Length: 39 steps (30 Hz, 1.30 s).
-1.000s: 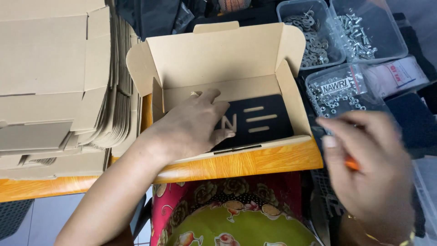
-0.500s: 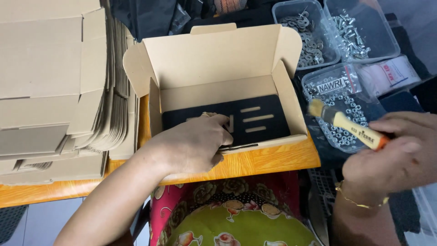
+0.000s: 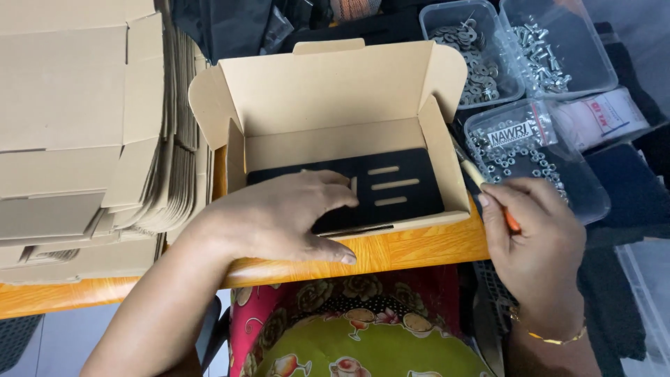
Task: The person organizes a cardboard box by brushing debris from a black insert, placing the insert inside the box, and then placing small metal hardware pieces on top.
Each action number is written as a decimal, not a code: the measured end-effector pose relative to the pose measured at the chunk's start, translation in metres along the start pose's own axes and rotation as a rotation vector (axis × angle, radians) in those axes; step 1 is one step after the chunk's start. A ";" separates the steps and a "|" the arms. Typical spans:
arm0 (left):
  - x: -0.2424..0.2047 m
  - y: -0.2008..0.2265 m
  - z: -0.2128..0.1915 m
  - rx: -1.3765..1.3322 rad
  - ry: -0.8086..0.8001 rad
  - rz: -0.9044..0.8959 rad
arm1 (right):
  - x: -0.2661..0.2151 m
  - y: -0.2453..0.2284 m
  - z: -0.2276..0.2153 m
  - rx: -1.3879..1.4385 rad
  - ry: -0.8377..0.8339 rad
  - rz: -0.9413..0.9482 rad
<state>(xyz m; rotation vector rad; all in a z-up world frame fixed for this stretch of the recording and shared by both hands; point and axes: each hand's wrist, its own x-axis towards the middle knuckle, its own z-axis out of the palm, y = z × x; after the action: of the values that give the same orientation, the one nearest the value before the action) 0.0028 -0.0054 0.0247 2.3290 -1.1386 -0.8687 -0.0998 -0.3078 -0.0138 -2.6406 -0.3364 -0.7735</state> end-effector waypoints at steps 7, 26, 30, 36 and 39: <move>-0.002 -0.017 -0.011 0.048 0.142 -0.235 | -0.018 0.004 0.010 -0.385 -0.176 -0.083; 0.016 -0.040 0.010 0.120 0.282 -0.032 | 0.001 -0.043 0.013 0.079 -0.036 -0.261; 0.012 -0.032 0.004 0.078 0.293 -0.130 | 0.008 -0.042 0.004 0.102 -0.082 -0.224; 0.015 -0.039 0.011 0.069 0.383 -0.141 | 0.029 -0.041 -0.005 0.056 -0.160 -0.255; 0.015 -0.037 0.008 0.094 0.349 -0.125 | 0.037 -0.034 0.006 -0.001 -0.333 -0.240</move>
<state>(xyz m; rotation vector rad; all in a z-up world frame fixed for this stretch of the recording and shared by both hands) 0.0245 0.0033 -0.0081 2.5222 -0.9116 -0.4287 -0.0781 -0.2699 0.0114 -2.7585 -0.7523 -0.3953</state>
